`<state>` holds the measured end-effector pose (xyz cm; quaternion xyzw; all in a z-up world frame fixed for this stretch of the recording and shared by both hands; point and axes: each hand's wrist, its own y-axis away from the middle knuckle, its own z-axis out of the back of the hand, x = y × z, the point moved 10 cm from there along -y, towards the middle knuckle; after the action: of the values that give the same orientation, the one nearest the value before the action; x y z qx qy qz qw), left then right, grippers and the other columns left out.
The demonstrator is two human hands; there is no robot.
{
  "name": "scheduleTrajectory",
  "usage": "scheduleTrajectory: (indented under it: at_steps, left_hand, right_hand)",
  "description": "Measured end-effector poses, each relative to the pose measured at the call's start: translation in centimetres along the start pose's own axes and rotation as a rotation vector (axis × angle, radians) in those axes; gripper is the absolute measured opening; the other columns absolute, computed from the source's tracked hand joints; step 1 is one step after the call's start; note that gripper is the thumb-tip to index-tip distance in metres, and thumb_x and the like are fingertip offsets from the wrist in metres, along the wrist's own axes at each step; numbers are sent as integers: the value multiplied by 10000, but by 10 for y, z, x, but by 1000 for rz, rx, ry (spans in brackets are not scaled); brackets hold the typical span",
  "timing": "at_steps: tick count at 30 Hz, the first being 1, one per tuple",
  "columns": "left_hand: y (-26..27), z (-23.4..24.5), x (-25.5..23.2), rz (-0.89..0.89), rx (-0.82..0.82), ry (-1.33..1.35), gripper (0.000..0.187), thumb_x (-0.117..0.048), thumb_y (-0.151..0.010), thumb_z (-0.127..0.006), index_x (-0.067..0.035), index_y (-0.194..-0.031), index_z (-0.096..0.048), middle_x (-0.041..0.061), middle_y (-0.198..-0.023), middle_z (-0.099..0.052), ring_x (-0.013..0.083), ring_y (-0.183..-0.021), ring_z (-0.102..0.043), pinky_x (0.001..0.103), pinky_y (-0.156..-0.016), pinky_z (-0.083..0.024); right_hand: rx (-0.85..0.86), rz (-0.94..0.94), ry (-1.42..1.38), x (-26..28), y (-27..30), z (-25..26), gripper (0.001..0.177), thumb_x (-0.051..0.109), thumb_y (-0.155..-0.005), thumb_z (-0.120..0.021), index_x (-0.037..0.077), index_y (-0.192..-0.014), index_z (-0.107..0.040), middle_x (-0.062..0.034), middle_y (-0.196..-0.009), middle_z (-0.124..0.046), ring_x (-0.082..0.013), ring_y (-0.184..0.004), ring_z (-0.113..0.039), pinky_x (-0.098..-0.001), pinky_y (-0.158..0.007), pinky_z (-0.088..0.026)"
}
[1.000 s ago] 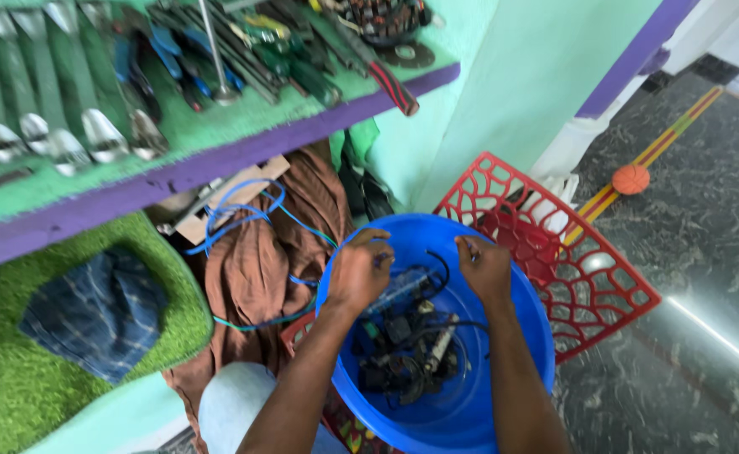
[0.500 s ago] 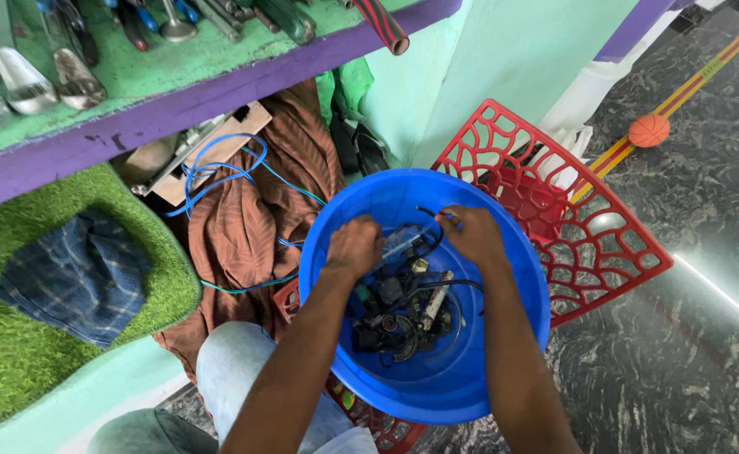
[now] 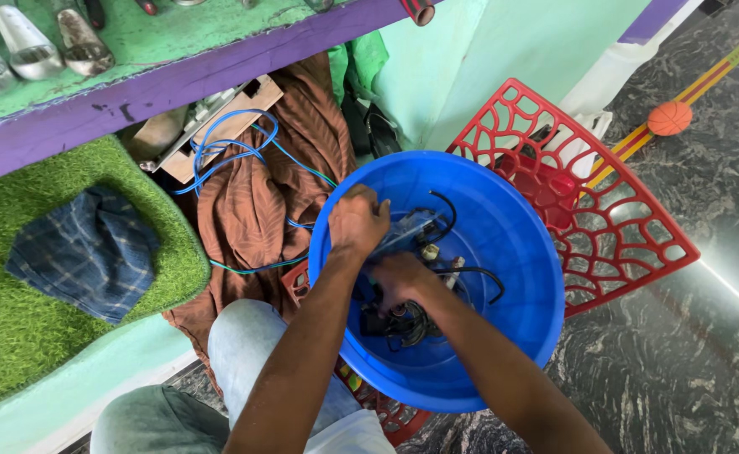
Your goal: The person handles and inspects various oily engine components, such as a stator coil and electrical modules, by hand. They pick up the coil, check its wiring, and place it back into a blue bucket with other metal parts.
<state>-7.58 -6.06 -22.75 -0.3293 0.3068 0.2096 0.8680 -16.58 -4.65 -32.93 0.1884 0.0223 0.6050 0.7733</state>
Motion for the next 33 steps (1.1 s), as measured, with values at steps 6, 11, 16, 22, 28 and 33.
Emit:
scheduleTrajectory:
  at_steps: [6, 11, 16, 22, 28, 33]
  left_hand:
    - [2, 9, -3, -65, -62, 87, 286, -221, -773, -831, -52, -690, -615, 132, -802, -649, 363, -762, -647, 494, -677, -509]
    - [-1, 4, 1, -60, -102, 155, 231, -218, -820, -809, -41, -771, -668, 138, -833, -677, 354, -778, -660, 469, -697, -520]
    - [-7, -12, 17, -12, -49, 256, 287, -313, -943, -757, -42, -850, -747, 124, -881, -742, 290, -819, -705, 397, -748, -538]
    - [13, -14, 25, 459, 319, 1091, 522, -510, -1019, -540, -52, -1020, -792, 63, -990, -778, 129, -874, -708, 281, -725, -555]
    - [51, 68, -32, 204, 336, 1131, 362, -344, -951, -713, -66, -1181, -738, 59, -1151, -762, 145, -1053, -697, 286, -806, -556]
    - [66, 123, -81, -61, 192, 701, 715, -96, -660, -927, -61, -1308, -625, 104, -1290, -667, 226, -1169, -683, 350, -968, -587]
  right_hand:
    - [-3, -18, 116, -10, -12, -20, 861, 417, -546, -956, 74, -1269, -638, -183, -1233, -684, -363, -1162, -651, -467, -970, -531]
    - [-19, 91, -116, -17, -1, 1, 951, 321, -497, -969, 59, -1336, -607, -193, -1222, -699, -371, -1140, -660, -447, -982, -522]
    - [-144, 304, -792, -26, 26, 51, 924, 220, -643, -962, -2, -1435, -542, -148, -1372, -653, -275, -1272, -618, -404, -1098, -472]
    - [-158, 368, -1448, -39, 71, 101, 914, 61, -626, -947, -39, -1437, -537, -189, -1385, -603, -268, -1308, -594, -425, -1118, -469]
    - [-385, 467, -1578, -45, 92, 135, 892, 22, -554, -865, -73, -1379, -540, -238, -1430, -591, -336, -1329, -592, -461, -1141, -470]
    - [-412, 547, -1619, -41, 91, 137, 913, 42, -568, -879, -62, -1398, -513, -238, -1459, -559, -345, -1351, -564, -470, -1152, -453]
